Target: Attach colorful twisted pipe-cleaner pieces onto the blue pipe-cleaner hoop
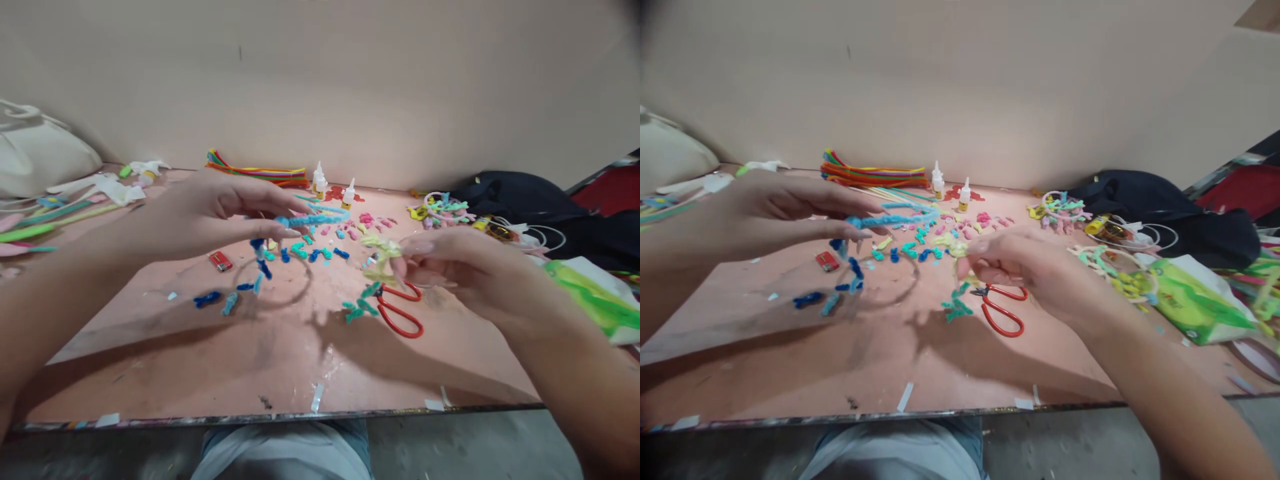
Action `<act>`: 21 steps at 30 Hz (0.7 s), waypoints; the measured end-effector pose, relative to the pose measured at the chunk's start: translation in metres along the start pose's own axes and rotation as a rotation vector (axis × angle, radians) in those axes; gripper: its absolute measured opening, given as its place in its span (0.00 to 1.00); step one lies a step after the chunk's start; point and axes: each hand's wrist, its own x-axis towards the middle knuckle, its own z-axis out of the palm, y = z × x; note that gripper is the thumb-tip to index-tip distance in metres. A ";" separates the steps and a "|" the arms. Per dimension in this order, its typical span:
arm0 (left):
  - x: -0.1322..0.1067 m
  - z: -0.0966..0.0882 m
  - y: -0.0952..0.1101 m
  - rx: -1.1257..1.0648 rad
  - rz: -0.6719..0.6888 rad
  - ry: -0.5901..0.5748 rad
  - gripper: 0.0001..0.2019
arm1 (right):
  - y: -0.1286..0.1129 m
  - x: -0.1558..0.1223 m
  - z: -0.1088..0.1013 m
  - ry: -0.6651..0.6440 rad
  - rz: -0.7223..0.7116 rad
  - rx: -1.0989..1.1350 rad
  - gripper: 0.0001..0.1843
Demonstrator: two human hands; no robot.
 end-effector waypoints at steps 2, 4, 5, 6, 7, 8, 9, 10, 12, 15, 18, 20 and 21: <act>-0.004 0.003 0.000 0.124 0.100 0.045 0.15 | 0.000 0.008 0.006 -0.072 0.072 -0.011 0.14; -0.007 0.006 -0.002 0.176 0.161 0.067 0.13 | 0.001 0.017 0.012 -0.129 0.126 0.000 0.13; -0.008 0.008 -0.003 0.181 0.191 0.067 0.13 | 0.002 0.021 0.015 -0.151 0.138 0.007 0.13; -0.008 0.009 -0.003 0.184 0.217 0.056 0.14 | 0.003 0.025 0.017 -0.175 0.145 0.013 0.13; -0.009 0.010 -0.004 0.187 0.248 0.047 0.14 | 0.003 0.028 0.019 -0.191 0.150 0.015 0.13; -0.009 0.011 -0.005 0.188 0.278 0.037 0.14 | 0.003 0.030 0.020 -0.199 0.148 0.016 0.13; -0.009 0.011 -0.005 0.190 0.303 0.032 0.15 | 0.002 0.032 0.021 -0.200 0.138 0.014 0.13; -0.009 0.012 -0.004 0.199 0.320 0.030 0.15 | 0.001 0.033 0.021 -0.195 0.127 0.007 0.14; -0.009 0.014 -0.003 0.241 0.339 0.040 0.16 | 0.000 0.034 0.021 -0.169 0.114 -0.025 0.16; -0.010 0.017 -0.001 0.310 0.365 0.043 0.14 | 0.000 0.034 0.021 -0.135 0.107 -0.051 0.16; -0.012 0.020 0.000 0.376 0.358 0.067 0.12 | 0.005 0.035 0.020 -0.104 0.105 -0.035 0.16; -0.015 0.021 0.001 0.419 0.348 0.081 0.13 | 0.010 0.037 0.019 -0.094 0.099 -0.018 0.15; -0.016 0.022 0.001 0.444 0.351 0.086 0.14 | 0.013 0.038 0.019 -0.086 0.090 -0.008 0.15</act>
